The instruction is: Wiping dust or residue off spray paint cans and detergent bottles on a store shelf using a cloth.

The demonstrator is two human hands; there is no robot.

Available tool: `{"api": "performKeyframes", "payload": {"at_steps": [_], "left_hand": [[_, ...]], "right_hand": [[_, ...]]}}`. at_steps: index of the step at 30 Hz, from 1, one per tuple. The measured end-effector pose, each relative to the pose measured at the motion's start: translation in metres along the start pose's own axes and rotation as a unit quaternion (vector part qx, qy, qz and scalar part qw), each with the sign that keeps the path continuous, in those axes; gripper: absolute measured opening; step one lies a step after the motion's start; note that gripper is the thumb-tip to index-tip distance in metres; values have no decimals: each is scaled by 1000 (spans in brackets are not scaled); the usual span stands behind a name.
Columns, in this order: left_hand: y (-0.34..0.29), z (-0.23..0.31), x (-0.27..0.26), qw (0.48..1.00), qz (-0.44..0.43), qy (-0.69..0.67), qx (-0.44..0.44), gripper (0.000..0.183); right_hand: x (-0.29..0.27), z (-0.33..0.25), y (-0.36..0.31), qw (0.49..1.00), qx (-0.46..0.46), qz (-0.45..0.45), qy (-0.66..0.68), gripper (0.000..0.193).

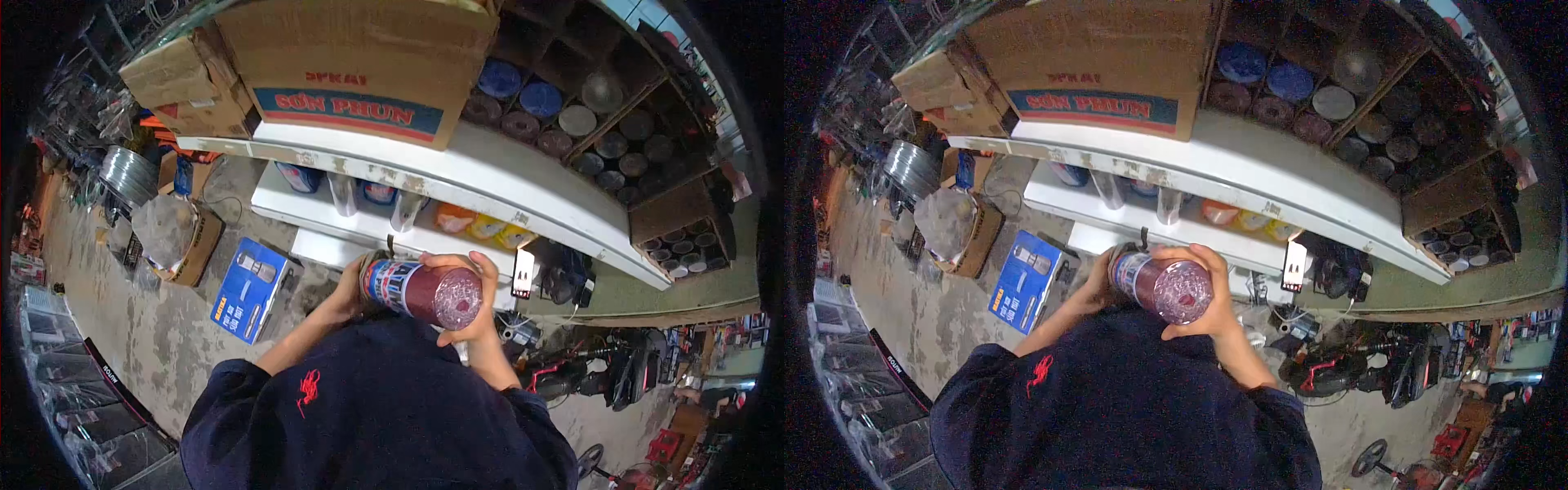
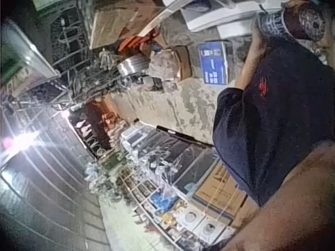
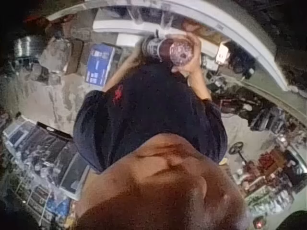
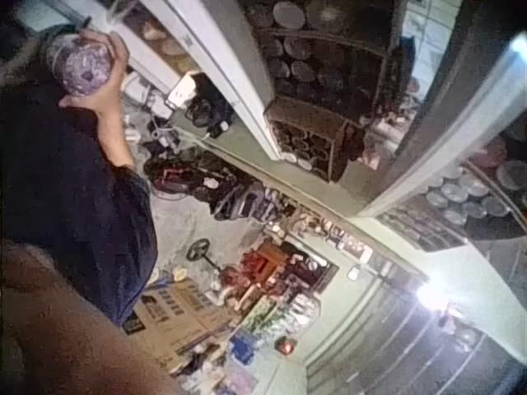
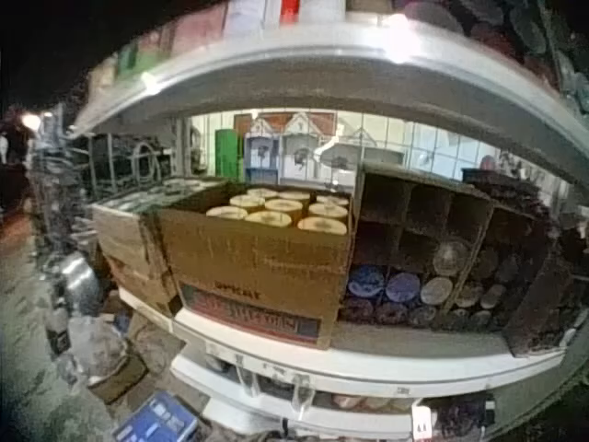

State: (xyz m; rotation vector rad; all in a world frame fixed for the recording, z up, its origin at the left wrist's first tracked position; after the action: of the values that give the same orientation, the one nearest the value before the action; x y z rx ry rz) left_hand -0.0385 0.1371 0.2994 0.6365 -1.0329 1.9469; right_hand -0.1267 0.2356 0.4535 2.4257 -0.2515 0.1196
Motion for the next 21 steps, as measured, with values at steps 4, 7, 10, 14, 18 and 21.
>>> {"api": "performKeyframes", "payload": {"at_steps": [4,7,10,14,18,21], "left_hand": [[-12,16,-24,997,29,-63,31,36],[-33,34,-28,995,34,-70,60,36],[-53,42,-54,985,27,-118,121,36],[-79,55,-85,963,22,-222,149,35],[-122,98,-100,955,107,64,268,33],[-124,92,-130,963,81,-129,223,31]], "right_hand": [[17,32,-9,988,-32,148,3,101],[34,49,-11,980,30,197,-25,92],[69,65,-7,965,65,254,4,84],[106,83,4,961,53,272,17,79],[147,94,36,985,66,157,-4,78],[178,99,60,998,46,46,1,80]]}}
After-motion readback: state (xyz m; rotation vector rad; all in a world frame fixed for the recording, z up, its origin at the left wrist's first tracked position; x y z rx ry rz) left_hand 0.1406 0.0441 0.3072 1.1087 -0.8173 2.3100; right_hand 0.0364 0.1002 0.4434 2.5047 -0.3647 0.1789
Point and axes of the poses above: each hand's wrist, its own y-axis towards the middle knuckle, its own x-axis out of the palm, z = x × y, the point moved 7 cm from there along y, towards the middle knuckle, and after that the axes turned 7 degrees about -z, right-handed, at the moved point
